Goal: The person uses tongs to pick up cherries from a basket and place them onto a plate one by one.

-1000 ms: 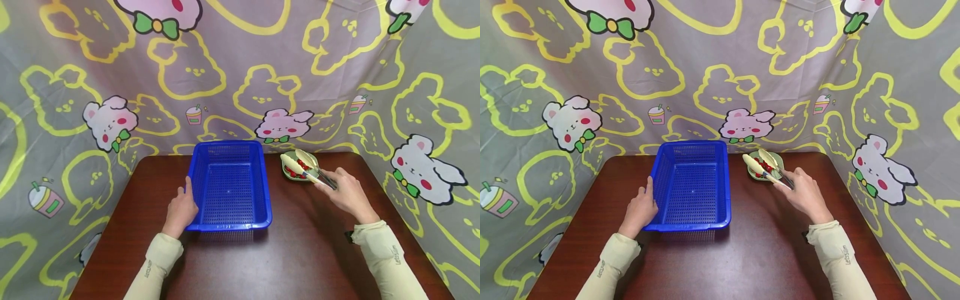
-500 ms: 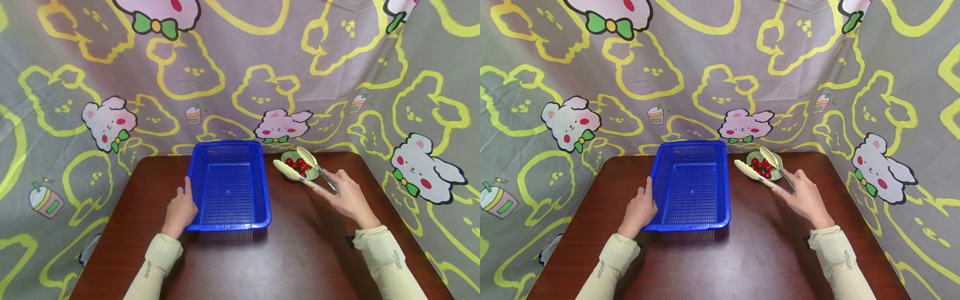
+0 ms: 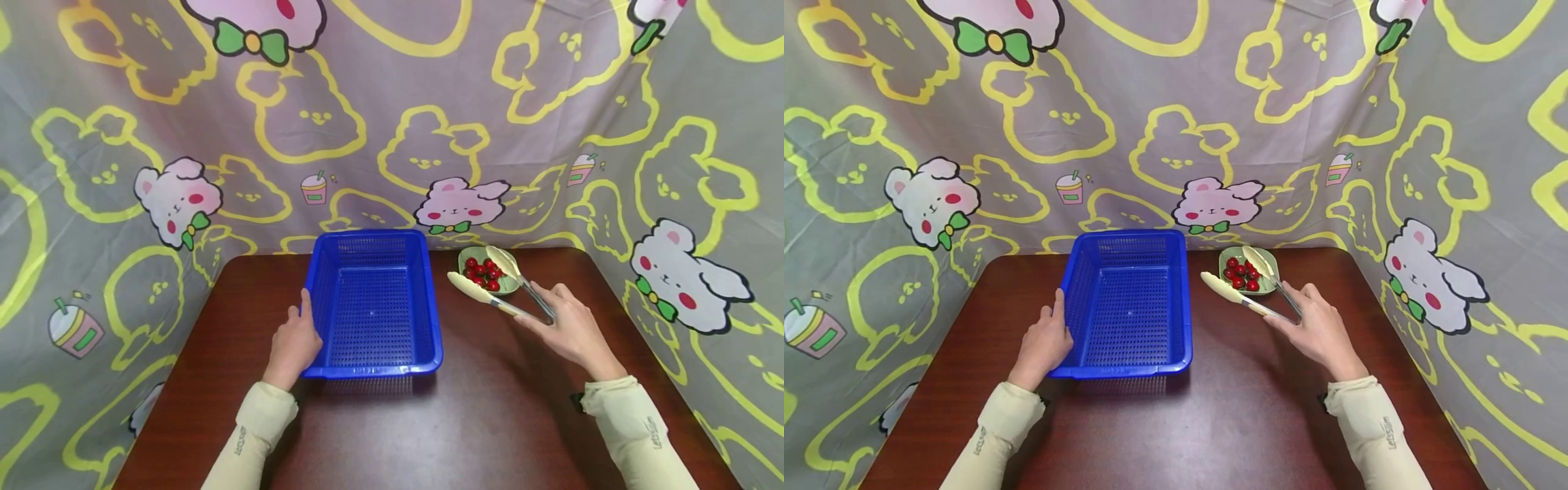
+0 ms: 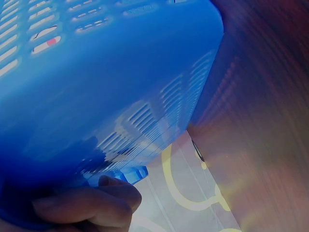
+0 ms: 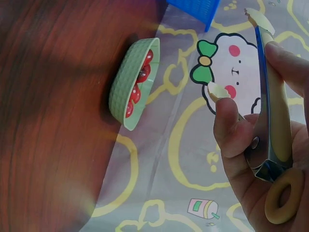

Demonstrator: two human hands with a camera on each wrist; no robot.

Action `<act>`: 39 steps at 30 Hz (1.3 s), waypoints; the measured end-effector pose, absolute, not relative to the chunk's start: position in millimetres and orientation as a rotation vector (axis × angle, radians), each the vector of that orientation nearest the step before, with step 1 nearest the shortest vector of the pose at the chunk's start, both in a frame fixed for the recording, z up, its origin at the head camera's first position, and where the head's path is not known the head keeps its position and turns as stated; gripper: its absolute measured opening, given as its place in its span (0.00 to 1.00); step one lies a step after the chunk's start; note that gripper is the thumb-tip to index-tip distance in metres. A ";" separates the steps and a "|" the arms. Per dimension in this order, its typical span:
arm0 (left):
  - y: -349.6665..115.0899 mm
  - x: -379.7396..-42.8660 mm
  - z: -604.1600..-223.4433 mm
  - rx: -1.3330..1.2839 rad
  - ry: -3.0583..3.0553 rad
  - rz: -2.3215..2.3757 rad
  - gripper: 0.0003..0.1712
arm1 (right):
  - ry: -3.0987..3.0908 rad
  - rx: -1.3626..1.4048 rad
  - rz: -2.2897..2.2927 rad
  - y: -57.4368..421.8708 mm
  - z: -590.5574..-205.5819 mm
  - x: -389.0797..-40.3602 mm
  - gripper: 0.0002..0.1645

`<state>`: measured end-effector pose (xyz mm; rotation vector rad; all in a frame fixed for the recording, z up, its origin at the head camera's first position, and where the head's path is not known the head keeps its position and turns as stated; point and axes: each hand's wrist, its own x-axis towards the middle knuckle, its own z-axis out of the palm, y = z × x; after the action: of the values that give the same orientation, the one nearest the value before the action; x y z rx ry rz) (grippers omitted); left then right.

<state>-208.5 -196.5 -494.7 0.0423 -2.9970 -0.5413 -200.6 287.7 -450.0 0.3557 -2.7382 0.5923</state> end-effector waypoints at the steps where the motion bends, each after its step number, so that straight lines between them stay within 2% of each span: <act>1: -196.5 -208.5 -494.8 0.042 -2.995 -0.541 0.48 | -2.740 0.357 0.589 287.8 -450.8 -199.9 0.45; 39: -196.6 -208.8 -497.0 0.034 -2.984 -0.550 0.48 | -2.892 0.334 0.590 291.7 -489.3 -182.9 0.47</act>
<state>-208.8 -196.6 -497.0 0.0344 -2.9845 -0.5502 -182.9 291.7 -489.3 0.3341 -2.8922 0.5901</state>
